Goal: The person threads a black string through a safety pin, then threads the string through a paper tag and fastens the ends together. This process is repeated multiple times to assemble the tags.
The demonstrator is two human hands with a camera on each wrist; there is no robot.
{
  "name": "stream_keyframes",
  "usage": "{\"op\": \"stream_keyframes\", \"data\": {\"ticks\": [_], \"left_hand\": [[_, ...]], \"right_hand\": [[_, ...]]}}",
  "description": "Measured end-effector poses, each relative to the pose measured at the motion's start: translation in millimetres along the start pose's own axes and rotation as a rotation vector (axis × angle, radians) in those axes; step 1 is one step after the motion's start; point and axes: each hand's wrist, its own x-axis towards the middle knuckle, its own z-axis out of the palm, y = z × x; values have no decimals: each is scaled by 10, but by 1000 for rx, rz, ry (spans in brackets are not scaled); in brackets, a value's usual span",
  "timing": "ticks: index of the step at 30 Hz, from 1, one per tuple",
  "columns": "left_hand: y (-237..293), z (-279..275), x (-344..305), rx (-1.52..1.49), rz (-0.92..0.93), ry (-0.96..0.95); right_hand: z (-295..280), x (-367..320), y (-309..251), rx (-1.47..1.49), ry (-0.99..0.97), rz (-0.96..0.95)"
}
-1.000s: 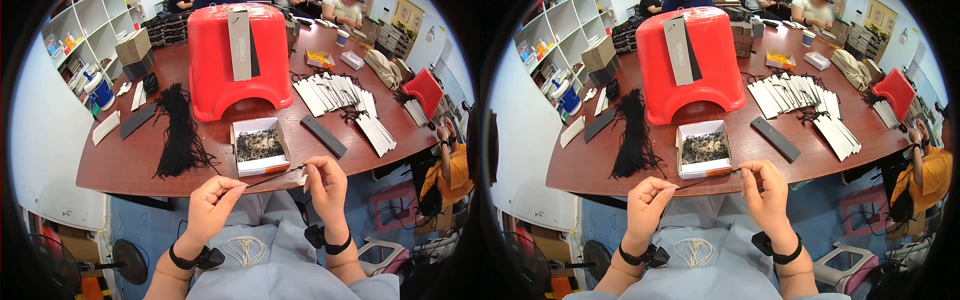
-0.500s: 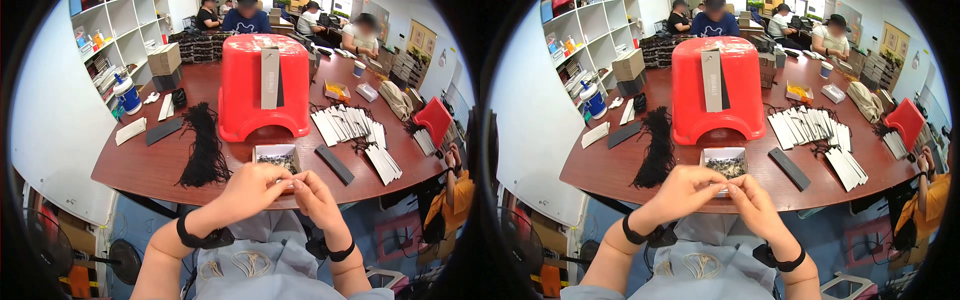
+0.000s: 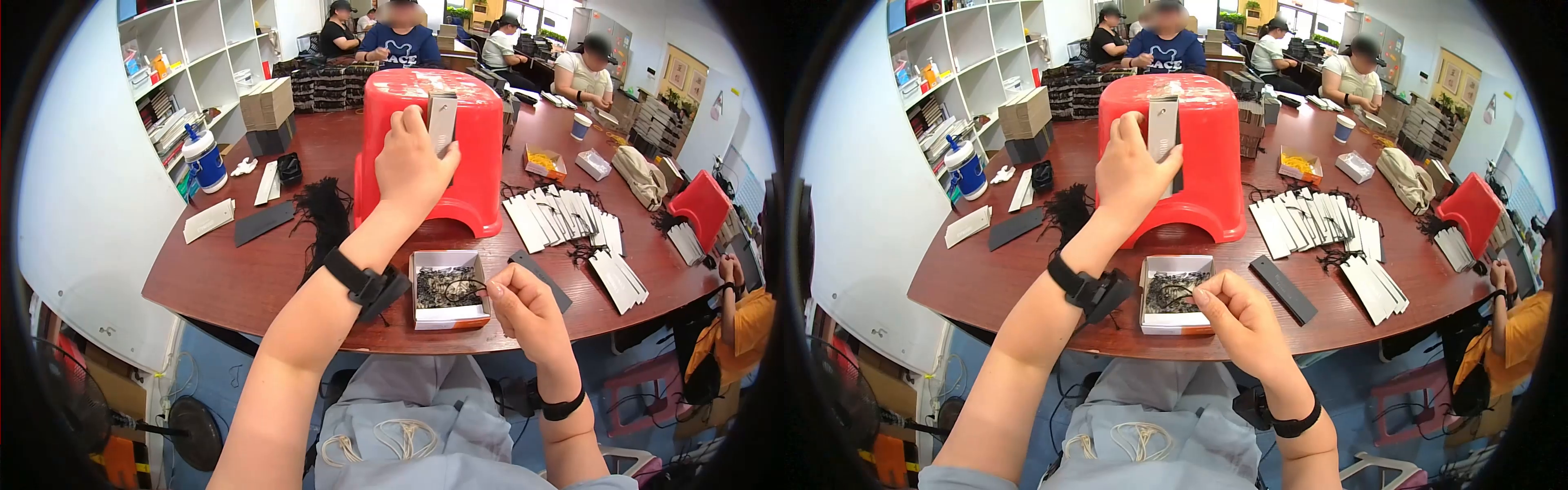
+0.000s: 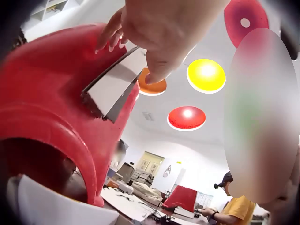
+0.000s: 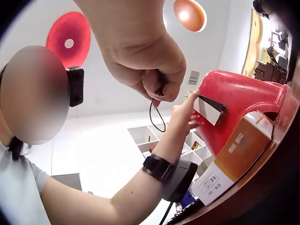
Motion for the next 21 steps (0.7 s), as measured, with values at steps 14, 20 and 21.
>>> {"op": "stream_keyframes", "data": {"ticks": [14, 20, 21], "left_hand": [[-238, -206, 13, 39, 158, -49], [-399, -204, 134, -180, 136, -262], [-421, -205, 155, -356, 36, -409]], "right_hand": [[-36, 194, -182, -124, -15, -66], [-63, 221, -212, -137, -22, -66], [-64, 240, -217, -138, -20, -66]]}}
